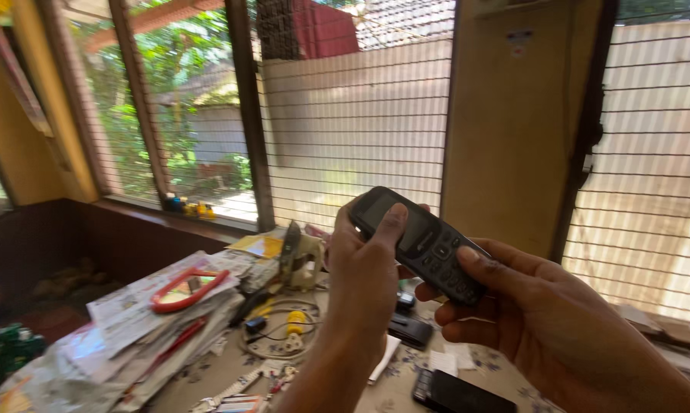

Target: The person removes the back cover, battery, and a SIM card from a mobile phone before reinserting the battery.

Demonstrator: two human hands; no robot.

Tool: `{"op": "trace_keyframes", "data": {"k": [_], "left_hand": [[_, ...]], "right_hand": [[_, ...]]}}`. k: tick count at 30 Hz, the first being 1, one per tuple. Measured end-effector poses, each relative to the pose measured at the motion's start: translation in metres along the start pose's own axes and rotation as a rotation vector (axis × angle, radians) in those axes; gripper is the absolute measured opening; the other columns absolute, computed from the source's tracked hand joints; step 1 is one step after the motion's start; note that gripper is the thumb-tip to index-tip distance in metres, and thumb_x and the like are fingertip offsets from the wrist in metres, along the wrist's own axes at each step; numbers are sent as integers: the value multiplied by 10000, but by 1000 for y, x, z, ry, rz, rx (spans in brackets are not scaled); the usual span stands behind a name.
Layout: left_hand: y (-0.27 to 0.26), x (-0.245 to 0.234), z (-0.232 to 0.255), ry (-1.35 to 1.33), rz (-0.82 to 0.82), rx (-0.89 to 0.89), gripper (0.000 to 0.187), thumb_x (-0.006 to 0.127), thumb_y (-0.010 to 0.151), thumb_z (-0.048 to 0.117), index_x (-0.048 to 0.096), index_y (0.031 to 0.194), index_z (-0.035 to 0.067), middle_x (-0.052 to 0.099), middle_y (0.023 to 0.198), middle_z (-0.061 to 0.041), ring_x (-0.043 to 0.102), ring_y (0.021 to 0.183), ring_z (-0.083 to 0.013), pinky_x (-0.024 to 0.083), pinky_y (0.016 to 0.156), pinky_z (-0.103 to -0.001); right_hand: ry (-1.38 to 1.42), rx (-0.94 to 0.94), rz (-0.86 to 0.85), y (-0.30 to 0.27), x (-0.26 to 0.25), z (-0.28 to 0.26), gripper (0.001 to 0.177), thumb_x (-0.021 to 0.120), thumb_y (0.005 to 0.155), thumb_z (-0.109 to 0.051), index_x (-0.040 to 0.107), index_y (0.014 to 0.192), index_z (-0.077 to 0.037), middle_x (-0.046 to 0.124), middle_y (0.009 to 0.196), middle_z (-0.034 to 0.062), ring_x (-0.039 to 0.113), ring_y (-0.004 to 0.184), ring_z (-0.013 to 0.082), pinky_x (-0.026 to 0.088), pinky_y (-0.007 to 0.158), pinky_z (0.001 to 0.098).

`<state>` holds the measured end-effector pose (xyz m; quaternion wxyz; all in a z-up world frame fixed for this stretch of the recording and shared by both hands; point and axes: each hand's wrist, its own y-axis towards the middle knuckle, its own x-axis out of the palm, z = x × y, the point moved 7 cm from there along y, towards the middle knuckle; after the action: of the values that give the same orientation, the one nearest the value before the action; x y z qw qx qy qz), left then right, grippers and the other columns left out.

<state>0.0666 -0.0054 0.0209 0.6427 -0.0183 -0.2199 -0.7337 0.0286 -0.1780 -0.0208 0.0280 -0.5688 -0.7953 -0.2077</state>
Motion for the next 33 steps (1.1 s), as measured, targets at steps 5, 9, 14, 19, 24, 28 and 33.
{"op": "trace_keyframes", "data": {"k": [5, 9, 14, 19, 24, 28, 33], "left_hand": [[11, -17, 9, -57, 204, 46, 542, 588, 964, 271, 396, 1446, 115, 677, 1019, -142, 685, 813, -213, 583, 674, -353], [20, -15, 17, -100, 345, -105, 555, 525, 974, 323, 324, 1483, 228, 627, 1107, -133, 661, 854, -218, 604, 675, -373], [23, -11, 37, -129, 329, -38, 660, 603, 912, 417, 309, 1463, 203, 558, 1094, -110, 612, 922, -243, 582, 673, -384], [31, -15, 45, -88, 351, 170, 544, 543, 880, 388, 468, 1380, 188, 553, 1035, -104, 594, 898, -230, 555, 674, -387], [29, -8, 42, -5, 340, 203, 478, 520, 834, 333, 546, 1263, 124, 566, 887, -90, 584, 770, -201, 526, 652, -384], [25, -5, 42, 33, 352, 216, 496, 525, 813, 327, 580, 1257, 113, 558, 849, -61, 564, 750, -180, 511, 644, -340], [26, 1, 29, 47, 287, 116, 569, 560, 739, 318, 523, 1276, 135, 509, 839, -53, 538, 718, -179, 502, 579, -347]], "right_hand": [[-404, 247, 379, 15, 16, -11, 426, 543, 1055, -291, 573, 1419, -71, 756, 1037, 296, 785, 883, 341, 671, 778, 422], [-665, 194, 333, 22, 40, -29, 394, 576, 1010, -236, 673, 1378, -136, 755, 1029, 184, 753, 952, 296, 692, 846, 404], [-658, 162, 413, 19, 63, -49, 345, 595, 1023, -217, 715, 1317, -81, 786, 1061, 220, 770, 982, 321, 654, 920, 431], [-821, 99, 288, 35, 68, -59, 310, 627, 1000, -208, 738, 1237, -42, 805, 1023, 215, 799, 920, 320, 667, 888, 483], [-783, 72, 222, 44, 50, -62, 307, 644, 978, -208, 756, 1220, -55, 818, 1015, 164, 809, 932, 302, 663, 925, 421], [-715, 78, 185, 46, 43, -52, 311, 675, 954, -201, 769, 1214, -60, 776, 994, 190, 798, 907, 317, 681, 890, 446], [-685, 71, 139, 47, 37, -50, 310, 703, 928, -207, 771, 1166, -20, 812, 985, 226, 806, 873, 328, 682, 886, 440]]}}
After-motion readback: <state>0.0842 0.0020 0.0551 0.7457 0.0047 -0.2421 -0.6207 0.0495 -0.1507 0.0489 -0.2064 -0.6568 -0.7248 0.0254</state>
